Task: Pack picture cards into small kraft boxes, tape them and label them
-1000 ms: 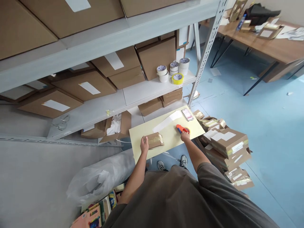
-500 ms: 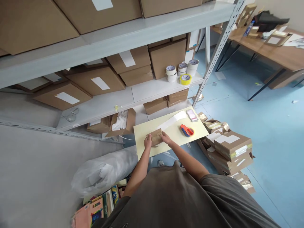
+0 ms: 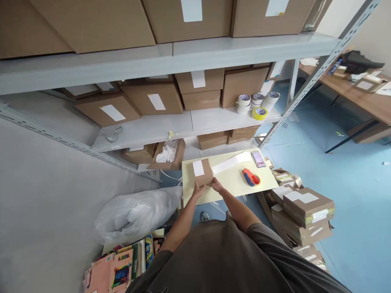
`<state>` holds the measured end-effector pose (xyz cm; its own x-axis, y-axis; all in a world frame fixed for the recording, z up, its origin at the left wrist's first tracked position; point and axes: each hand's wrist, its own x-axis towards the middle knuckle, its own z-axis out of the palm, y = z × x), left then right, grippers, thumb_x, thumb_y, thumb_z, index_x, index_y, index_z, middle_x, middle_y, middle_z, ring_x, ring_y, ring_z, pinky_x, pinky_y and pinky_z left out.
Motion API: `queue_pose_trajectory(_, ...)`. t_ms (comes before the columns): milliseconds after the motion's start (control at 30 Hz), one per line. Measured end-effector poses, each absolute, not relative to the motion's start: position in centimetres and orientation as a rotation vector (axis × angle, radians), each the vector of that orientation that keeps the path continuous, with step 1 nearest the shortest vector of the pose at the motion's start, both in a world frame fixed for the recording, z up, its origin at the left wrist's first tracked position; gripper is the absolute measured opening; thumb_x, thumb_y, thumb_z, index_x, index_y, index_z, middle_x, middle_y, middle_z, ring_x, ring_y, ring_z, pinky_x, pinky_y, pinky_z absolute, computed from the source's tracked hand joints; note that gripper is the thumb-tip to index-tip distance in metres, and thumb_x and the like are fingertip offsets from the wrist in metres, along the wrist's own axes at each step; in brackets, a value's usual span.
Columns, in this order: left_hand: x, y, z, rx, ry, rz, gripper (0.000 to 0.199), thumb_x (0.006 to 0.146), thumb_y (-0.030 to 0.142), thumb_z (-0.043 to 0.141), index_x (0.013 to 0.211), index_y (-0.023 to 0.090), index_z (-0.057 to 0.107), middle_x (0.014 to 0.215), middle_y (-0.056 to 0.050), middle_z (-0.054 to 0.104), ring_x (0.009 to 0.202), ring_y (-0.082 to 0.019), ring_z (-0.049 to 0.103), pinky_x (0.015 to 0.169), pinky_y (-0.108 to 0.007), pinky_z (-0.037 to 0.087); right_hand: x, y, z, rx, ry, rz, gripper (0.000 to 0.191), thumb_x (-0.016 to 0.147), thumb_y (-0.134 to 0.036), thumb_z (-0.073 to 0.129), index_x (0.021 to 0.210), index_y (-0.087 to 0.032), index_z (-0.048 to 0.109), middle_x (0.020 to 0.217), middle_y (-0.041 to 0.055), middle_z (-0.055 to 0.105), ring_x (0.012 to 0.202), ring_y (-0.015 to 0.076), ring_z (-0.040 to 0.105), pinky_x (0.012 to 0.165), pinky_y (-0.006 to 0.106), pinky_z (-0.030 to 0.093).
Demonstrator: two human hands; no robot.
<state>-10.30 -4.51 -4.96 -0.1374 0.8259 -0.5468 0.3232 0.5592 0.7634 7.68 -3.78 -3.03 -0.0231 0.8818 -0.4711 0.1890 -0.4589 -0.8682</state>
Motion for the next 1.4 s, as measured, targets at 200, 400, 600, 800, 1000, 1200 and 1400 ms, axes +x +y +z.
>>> queue_pose_trajectory(200,-11.4,-4.7,-5.8,0.976,1.744,0.594,0.093,0.088,0.044,0.074,0.165,0.014,0.032,0.167,-0.022,0.042,0.154,-0.032,0.043,0.124,-0.04,0.036,7.4,-4.8,-6.3,-1.775,-1.138,1.452,0.076,0.065,-0.027,0.066,0.141,-0.025,0.062,0.139,0.0067,0.071,0.131,0.0339,0.062,0.112,0.051,0.049)
queue_pose_trajectory(400,-9.2,-1.0,-2.2,1.334,1.825,0.828,0.065,0.098,0.041,0.06,0.158,0.019,0.046,0.164,-0.015,0.048,0.155,-0.029,0.041,0.128,-0.041,0.031,10.2,-2.4,-4.2,-1.786,-1.151,1.28,0.089,0.073,-0.029,0.068,0.16,-0.025,0.048,0.166,0.0097,0.048,0.151,0.0306,0.047,0.123,0.047,0.041)
queue_pose_trajectory(600,-2.2,4.8,0.0,1.493,1.647,0.755,0.059,0.102,0.037,0.055,0.158,0.02,0.047,0.162,-0.013,0.051,0.152,-0.027,0.045,0.126,-0.039,0.034,15.6,1.7,-2.0,-1.782,-1.287,1.169,0.089,0.078,-0.023,0.064,0.164,-0.028,0.042,0.17,0.004,0.042,0.152,0.0281,0.046,0.128,0.046,0.037)
queue_pose_trajectory(800,2.9,9.8,-3.1,1.502,1.633,0.488,0.064,0.097,0.033,0.064,0.156,0.015,0.049,0.16,-0.018,0.053,0.149,-0.03,0.049,0.123,-0.039,0.037,21.4,6.3,-3.3,-1.837,-1.421,1.178,0.084,0.082,-0.019,0.062,0.163,-0.027,0.044,0.169,0.0042,0.043,0.157,0.0274,0.039,0.131,0.045,0.032)
queue_pose_trajectory(1000,5.8,12.9,-9.0,1.625,1.743,0.116,0.064,0.089,0.023,0.07,0.151,0.019,0.054,0.162,-0.017,0.049,0.148,-0.031,0.048,0.12,-0.039,0.038,24.8,9.5,-8.7,-1.926,-1.694,1.442,0.086,0.085,-0.017,0.063,0.167,-0.021,0.037,0.175,0.0103,0.029,0.163,0.0293,0.026,0.13,0.044,0.03)
queue_pose_trajectory(1200,7.0,12.8,-11.7,1.74,1.958,-0.232,0.067,0.08,0.027,0.082,0.142,0.017,0.058,0.146,-0.019,0.061,0.137,-0.036,0.054,0.112,-0.046,0.042,25.4,9.0,-12.9,-2.012,-1.985,1.584,0.102,0.084,-0.023,0.071,0.172,-0.027,0.02,0.181,0.0089,0.003,0.166,0.0307,0.007,0.129,0.048,0.027)
queue_pose_trajectory(1400,6.8,13.6,-9.7,1.627,1.907,-0.384,0.036,0.08,0.037,0.082,0.109,0.017,0.073,0.129,-0.017,0.071,0.127,-0.035,0.062,0.102,-0.04,0.048,25.8,9.4,-11.4,-2.004,-2.03,1.614,0.1,0.082,-0.017,0.068,0.171,-0.025,0.023,0.18,0.0117,0.008,0.166,0.0297,0.01,0.128,0.047,0.03)
